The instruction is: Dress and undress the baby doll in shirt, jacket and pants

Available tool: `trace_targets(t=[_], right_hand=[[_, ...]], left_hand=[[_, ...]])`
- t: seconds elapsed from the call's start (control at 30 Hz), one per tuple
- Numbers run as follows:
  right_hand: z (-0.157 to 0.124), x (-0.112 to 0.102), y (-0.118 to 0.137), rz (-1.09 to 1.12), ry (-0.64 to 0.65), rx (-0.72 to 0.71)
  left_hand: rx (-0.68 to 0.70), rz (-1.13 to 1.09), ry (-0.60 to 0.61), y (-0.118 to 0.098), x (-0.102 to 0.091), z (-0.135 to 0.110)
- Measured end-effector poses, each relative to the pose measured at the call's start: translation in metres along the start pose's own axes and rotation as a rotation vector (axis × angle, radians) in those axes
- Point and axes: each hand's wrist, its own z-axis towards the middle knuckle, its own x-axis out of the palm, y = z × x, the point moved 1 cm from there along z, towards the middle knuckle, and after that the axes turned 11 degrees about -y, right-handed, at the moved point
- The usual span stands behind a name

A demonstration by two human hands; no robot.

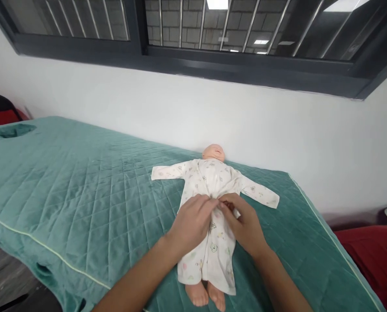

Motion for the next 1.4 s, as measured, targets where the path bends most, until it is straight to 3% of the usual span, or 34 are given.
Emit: trace_targets(t=[0.1, 0.2, 0.37, 0.47, 0.53, 0.6, 0.7, 0.87, 1.07, 1.2, 1.4], right_hand=[[0.01, -0.011, -0.015, 0.083, -0.265, 0.234], [0.025, -0.017, -0.038, 0.046, -0.422, 0.432], [0.058, -0.012, -0.073, 0.07, -0.381, 0.555], [0.079, -0.001, -0.08, 0.067, -0.341, 0.603], [0.094, 0.005, -0.079, -0.025, -0.337, 0.598], [0.108, 0.011, -0.074, -0.088, -0.339, 0.574], [0.122, 0.019, -0.065, -0.087, -0.326, 0.522], [0.125, 0.03, -0.057, -0.074, -0.269, 0.365], [0.121, 0.035, -0.064, 0.092, -0.25, 0.404], [0.123, 0.036, -0.067, 0.099, -0.246, 0.437], [0.122, 0.035, -0.073, 0.202, -0.211, 0.425]], left_hand=[[0.05, 0.013, 0.092, 0.0, -0.008, -0.004], [-0.111, -0.098, -0.038, 0.011, -0.015, -0.001], [-0.682, -0.236, -0.269, 0.064, -0.002, 0.034], [-1.021, -0.38, -0.182, 0.098, 0.019, 0.061], [-1.115, -0.449, -0.137, 0.109, 0.029, 0.076], [-1.092, -0.439, -0.165, 0.109, 0.035, 0.089], [-0.931, -0.381, -0.212, 0.096, 0.038, 0.104], [-0.696, -0.336, -0.079, 0.072, 0.043, 0.116], [-0.736, -0.478, -0.098, 0.08, 0.045, 0.109], [-0.695, -0.391, -0.148, 0.087, 0.051, 0.108], [-0.643, -0.326, 0.009, 0.087, 0.054, 0.125]])
